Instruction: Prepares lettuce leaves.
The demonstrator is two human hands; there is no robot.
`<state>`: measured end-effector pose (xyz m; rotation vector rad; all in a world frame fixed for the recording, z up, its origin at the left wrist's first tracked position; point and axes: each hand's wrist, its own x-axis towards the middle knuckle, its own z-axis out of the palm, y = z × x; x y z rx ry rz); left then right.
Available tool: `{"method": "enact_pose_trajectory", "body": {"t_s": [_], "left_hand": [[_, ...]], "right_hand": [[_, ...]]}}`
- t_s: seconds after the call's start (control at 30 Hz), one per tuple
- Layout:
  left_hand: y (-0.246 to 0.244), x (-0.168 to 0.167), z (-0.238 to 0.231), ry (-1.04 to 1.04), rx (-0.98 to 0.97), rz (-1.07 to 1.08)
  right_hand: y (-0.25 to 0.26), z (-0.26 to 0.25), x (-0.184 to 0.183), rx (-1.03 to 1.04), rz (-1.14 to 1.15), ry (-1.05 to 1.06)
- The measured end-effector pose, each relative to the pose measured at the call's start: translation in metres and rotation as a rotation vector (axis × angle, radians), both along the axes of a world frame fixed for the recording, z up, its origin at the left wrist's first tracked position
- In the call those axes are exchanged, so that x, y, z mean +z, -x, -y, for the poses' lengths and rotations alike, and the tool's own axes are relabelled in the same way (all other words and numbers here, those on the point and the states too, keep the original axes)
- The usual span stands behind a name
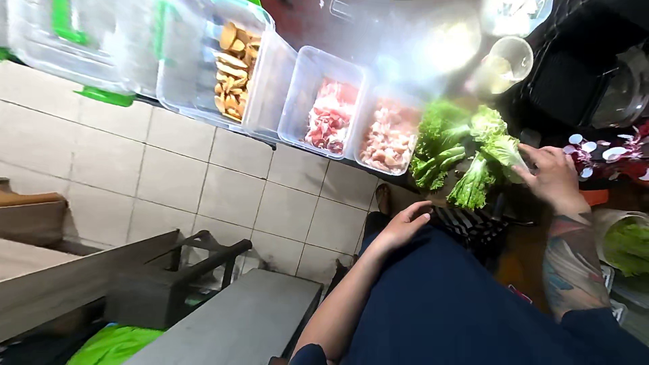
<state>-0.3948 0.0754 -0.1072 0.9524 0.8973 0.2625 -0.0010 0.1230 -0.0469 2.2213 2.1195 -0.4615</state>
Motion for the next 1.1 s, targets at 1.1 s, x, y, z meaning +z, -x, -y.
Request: {"method": "enact_pose_trajectory", "body": {"t_s": [1.1], "left_hand": [[0.033, 0.009, -0.042, -0.046, -0.078, 0.120]], "right_hand": [[0.076, -0.101, 0.050, -0.117, -0.563, -0.034]]}}
